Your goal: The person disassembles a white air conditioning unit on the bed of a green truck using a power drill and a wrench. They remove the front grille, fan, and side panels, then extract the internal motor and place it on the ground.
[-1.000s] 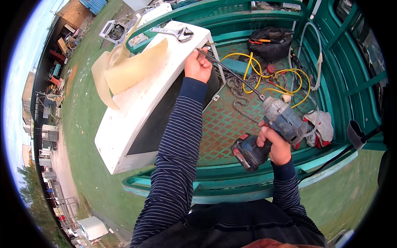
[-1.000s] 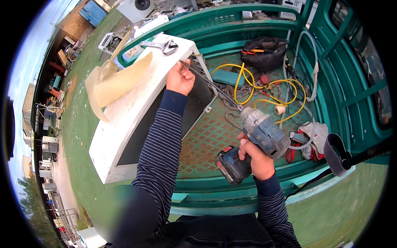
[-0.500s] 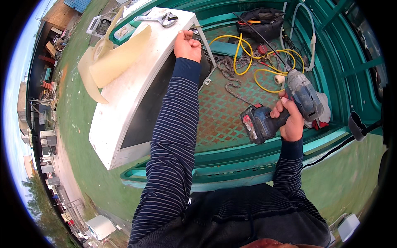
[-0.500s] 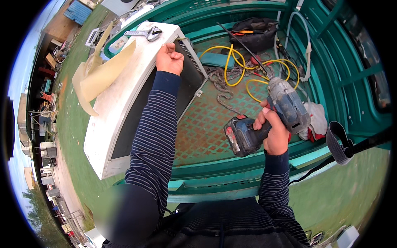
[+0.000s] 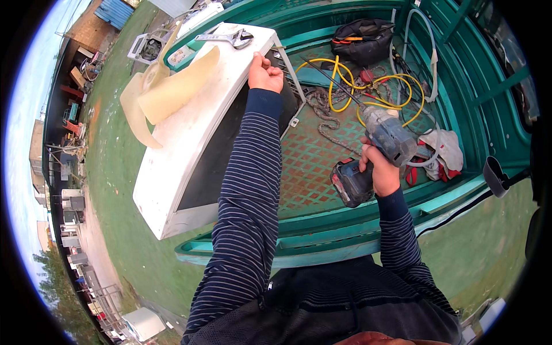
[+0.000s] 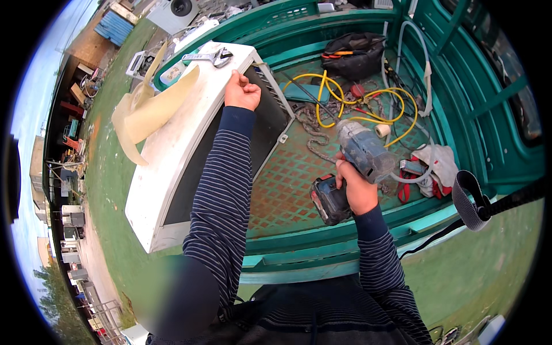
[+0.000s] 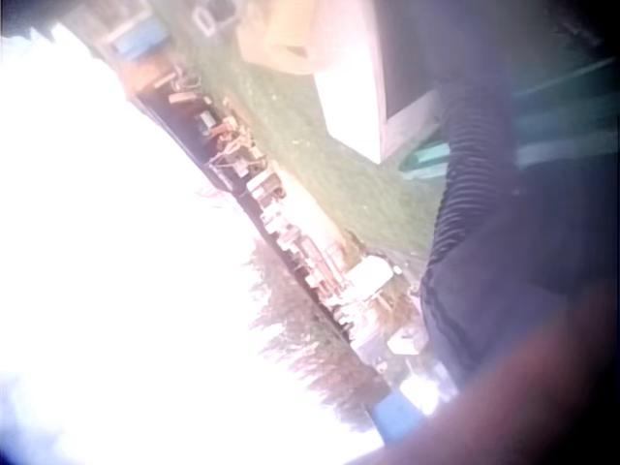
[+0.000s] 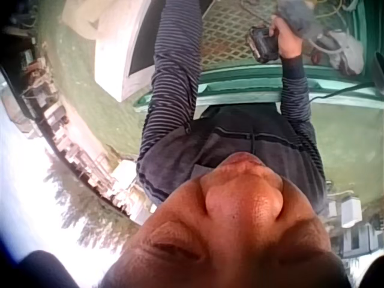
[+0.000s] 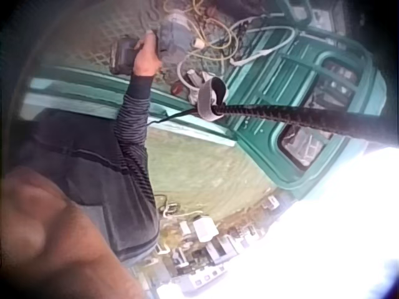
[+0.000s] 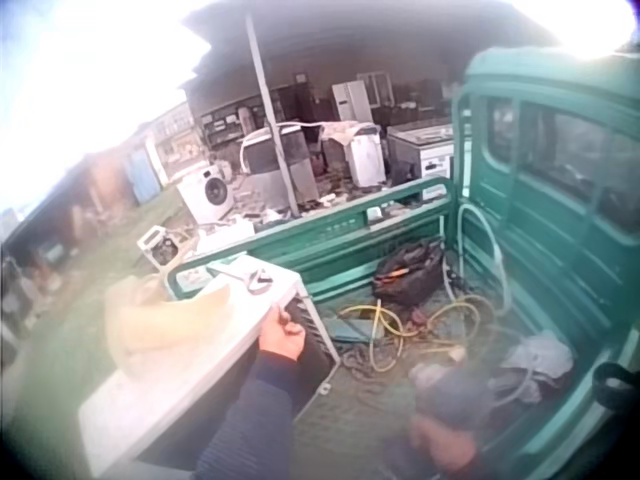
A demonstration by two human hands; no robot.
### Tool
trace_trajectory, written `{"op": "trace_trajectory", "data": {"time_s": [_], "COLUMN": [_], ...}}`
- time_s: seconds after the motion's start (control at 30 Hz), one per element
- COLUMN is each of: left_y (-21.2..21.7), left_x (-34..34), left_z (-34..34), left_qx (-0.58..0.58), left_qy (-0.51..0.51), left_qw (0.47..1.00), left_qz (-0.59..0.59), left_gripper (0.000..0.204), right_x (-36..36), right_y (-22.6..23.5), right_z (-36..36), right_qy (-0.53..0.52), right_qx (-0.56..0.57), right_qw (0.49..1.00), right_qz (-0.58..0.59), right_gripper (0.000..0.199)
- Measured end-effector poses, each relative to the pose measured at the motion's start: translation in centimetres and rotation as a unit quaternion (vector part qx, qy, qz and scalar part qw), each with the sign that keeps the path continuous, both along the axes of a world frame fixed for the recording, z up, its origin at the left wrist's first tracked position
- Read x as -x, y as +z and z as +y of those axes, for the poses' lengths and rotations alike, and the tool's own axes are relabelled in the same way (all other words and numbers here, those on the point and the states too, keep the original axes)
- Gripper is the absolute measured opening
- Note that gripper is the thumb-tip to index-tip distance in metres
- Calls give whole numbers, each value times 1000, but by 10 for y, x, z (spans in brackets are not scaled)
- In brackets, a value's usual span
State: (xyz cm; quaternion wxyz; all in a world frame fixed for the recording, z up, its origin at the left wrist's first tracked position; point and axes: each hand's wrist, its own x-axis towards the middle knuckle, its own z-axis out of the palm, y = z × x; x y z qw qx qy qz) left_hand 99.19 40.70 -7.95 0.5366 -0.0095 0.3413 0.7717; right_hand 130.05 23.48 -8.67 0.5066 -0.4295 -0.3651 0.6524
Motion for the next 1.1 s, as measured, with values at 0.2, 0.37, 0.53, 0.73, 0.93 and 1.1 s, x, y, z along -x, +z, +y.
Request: {"op": "trace_trajectory", "data": {"time_s": [0.2, 0.37, 0.53, 0.73, 0.93, 1.1], "left_y": [-3, -5, 3, -13, 3, 13], "left_x": [0, -1, -6, 15, -19, -46], "left_z": [9, 6, 6, 15, 0, -95], "left_qx": [-20, -44, -23, -23, -51, -12], "left_qy": [6, -9, -14, 2, -153, -267], "left_qw": [1000, 998, 999, 999, 987, 962], "left_qz": [-1, -37, -33, 39, 4, -48], "left_gripper": [24, 31, 33, 36, 15, 12], "right_x": [2, -1, 1, 6, 7, 5], "right_y": [-2, -13, -6, -5, -26, -35], "right_z": [2, 6, 5, 0, 0, 5], "right_qy": [-9, -9, -27, -18, -28, 0], "right_qx": [-15, -18, -12, -15, -40, -57], "right_qw": [999, 999, 998, 998, 996, 989], "right_qz": [-44, -44, -49, -51, -71, -137], "right_gripper": [18, 15, 17, 17, 15, 30]}}
